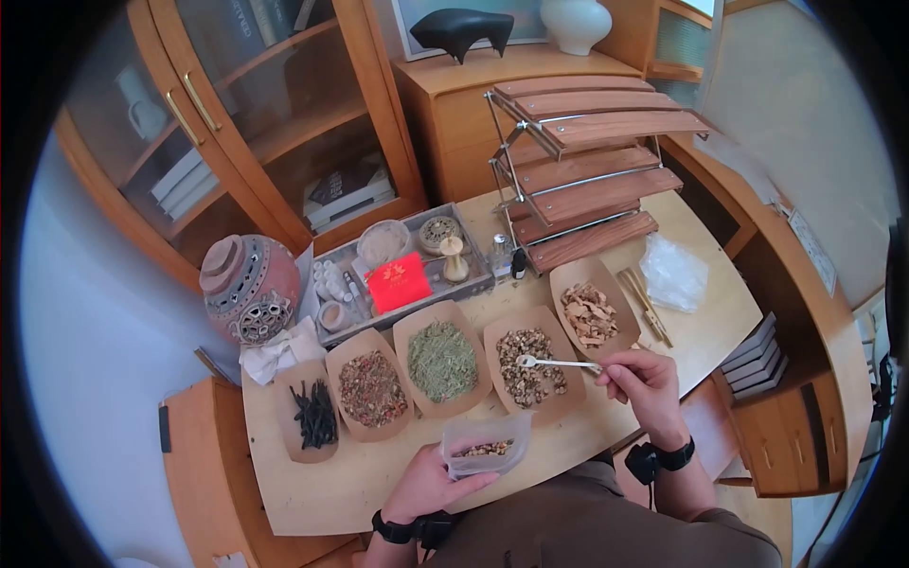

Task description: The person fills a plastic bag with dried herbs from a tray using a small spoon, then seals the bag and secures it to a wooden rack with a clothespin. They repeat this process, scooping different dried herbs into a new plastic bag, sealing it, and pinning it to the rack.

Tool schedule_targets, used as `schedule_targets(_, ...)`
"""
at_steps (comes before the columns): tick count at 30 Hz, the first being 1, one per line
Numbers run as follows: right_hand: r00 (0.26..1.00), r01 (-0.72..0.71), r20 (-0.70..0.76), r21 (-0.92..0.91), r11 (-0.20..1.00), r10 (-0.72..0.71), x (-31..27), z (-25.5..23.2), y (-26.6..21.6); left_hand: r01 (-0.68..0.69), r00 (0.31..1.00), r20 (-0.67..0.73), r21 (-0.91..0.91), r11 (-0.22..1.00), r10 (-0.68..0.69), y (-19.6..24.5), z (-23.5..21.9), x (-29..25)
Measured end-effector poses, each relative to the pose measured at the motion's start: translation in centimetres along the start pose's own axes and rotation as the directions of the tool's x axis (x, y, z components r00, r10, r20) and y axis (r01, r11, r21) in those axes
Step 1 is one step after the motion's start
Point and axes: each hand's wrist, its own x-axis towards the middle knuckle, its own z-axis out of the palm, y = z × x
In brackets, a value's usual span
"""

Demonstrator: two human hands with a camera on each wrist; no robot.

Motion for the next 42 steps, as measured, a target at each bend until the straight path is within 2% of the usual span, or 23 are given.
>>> schedule_targets(2, 1.0, 0.003, 0.03, 0.007, 1.0, -0.003, -1.1, 0.7, -1.8, 0.029, 1.0, 0.008, 0.008, 1.0, -0.029, -0.2, 0.1, 0.1)
schedule_targets(4, 0.952, 0.252, 0.214, -0.147, 0.956, -0.218, -2.0, 1.2, -3.2, 0.045, 0.999, 0.024, 0.018, 0.999, -0.045, 0.0, 0.1, 0.3)
schedule_targets(5, 0.882, 0.432, 0.326, -0.273, 0.859, -0.34, -2.1, 1.4, -3.8, 0.027, 1.0, 0.012, 0.016, 1.0, -0.027, 0.3, 0.2, 0.3)
schedule_targets(6, 0.884, 0.43, 0.322, -0.272, 0.861, -0.34, -2.0, 1.7, -4.4, 0.007, 1.0, 0.002, 0.015, 1.0, -0.007, 0.5, 0.2, 0.4)
schedule_targets(8, 0.659, 0.751, 0.538, -0.421, 0.509, -0.526, -1.8, 2.2, -5.3, 0.004, 1.0, 0.008, 0.003, 1.0, -0.004, 0.7, 0.2, 0.6)
schedule_targets(10, 0.671, 0.739, 0.502, -0.388, 0.551, -0.546, -1.9, 2.1, -5.2, 0.0, 1.0, 0.012, -0.009, 1.0, 0.0, 0.7, 0.2, 0.6)
schedule_targets(12, 0.779, 0.628, 0.354, -0.44, 0.642, -0.518, -1.8, 1.2, -5.0, 0.011, 1.0, 0.005, 0.0, 1.0, -0.011, 0.4, 0.2, 0.5)
schedule_targets(13, 0.867, 0.497, 0.24, -0.485, 0.72, -0.437, -1.9, 0.9, -4.5, 0.005, 1.0, 0.014, 0.002, 1.0, -0.005, 0.2, 0.1, 0.3)
schedule_targets(14, 0.867, 0.496, 0.231, -0.492, 0.716, -0.442, -1.8, 0.6, -4.1, 0.012, 1.0, 0.011, 0.024, 1.0, -0.012, -0.1, 0.0, 0.1)
schedule_targets(15, 0.944, 0.329, 0.13, -0.466, 0.822, -0.304, -1.6, 0.3, -3.6, 0.019, 1.0, 0.007, 0.044, 0.999, -0.02, -0.4, -0.1, 0.0)
schedule_targets(16, 0.988, 0.149, 0.036, -0.416, 0.897, -0.148, -1.5, 0.0, -3.1, 0.013, 1.0, 0.016, 0.044, 0.999, -0.014, -0.7, -0.1, -0.2)
schedule_targets(17, 0.996, 0.083, 0.022, -0.408, 0.909, -0.081, -1.6, -0.5, -2.3, 0.02, 1.0, 0.01, 0.028, 0.999, -0.02, -1.1, -0.2, -0.4)
schedule_targets(18, 0.996, 0.083, 0.019, -0.411, 0.908, -0.082, -1.5, -0.5, -2.1, 0.028, 1.0, 0.001, 0.012, 1.0, -0.028, -1.4, -0.3, -0.6)
schedule_targets(20, 0.998, -0.07, -0.025, -0.429, 0.9, 0.066, -1.4, -0.3, -1.6, 0.052, 0.999, 0.01, -0.018, 0.998, -0.052, -1.5, -0.3, -0.6)
schedule_targets(23, 0.996, -0.076, -0.075, -0.357, 0.931, 0.053, -0.4, 0.5, 0.4, 0.058, 0.998, 0.014, -0.039, 0.998, -0.057, -1.9, -0.4, -0.6)
schedule_targets(28, 0.998, -0.025, -0.068, -0.264, 0.964, 0.007, 1.4, 1.6, 2.9, 0.027, 1.0, -0.001, -0.051, 0.998, -0.027, -2.4, -0.4, -0.7)
schedule_targets(31, 0.998, -0.027, -0.064, -0.2, 0.979, 0.014, 1.9, 1.6, 3.5, 0.002, 1.0, -0.019, -0.04, 0.999, -0.003, -2.5, -0.4, -0.7)
schedule_targets(35, 0.996, -0.046, -0.083, -0.118, 0.992, 0.036, 1.7, 1.6, 3.2, 0.036, 0.999, -0.011, -0.033, 0.999, -0.037, -2.5, -0.5, -0.7)
schedule_targets(42, 0.995, -0.034, -0.098, -0.108, 0.994, 0.023, 1.2, 0.6, 3.3, 0.063, 0.998, -0.009, -0.024, 0.998, -0.063, -2.4, -0.5, -0.7)
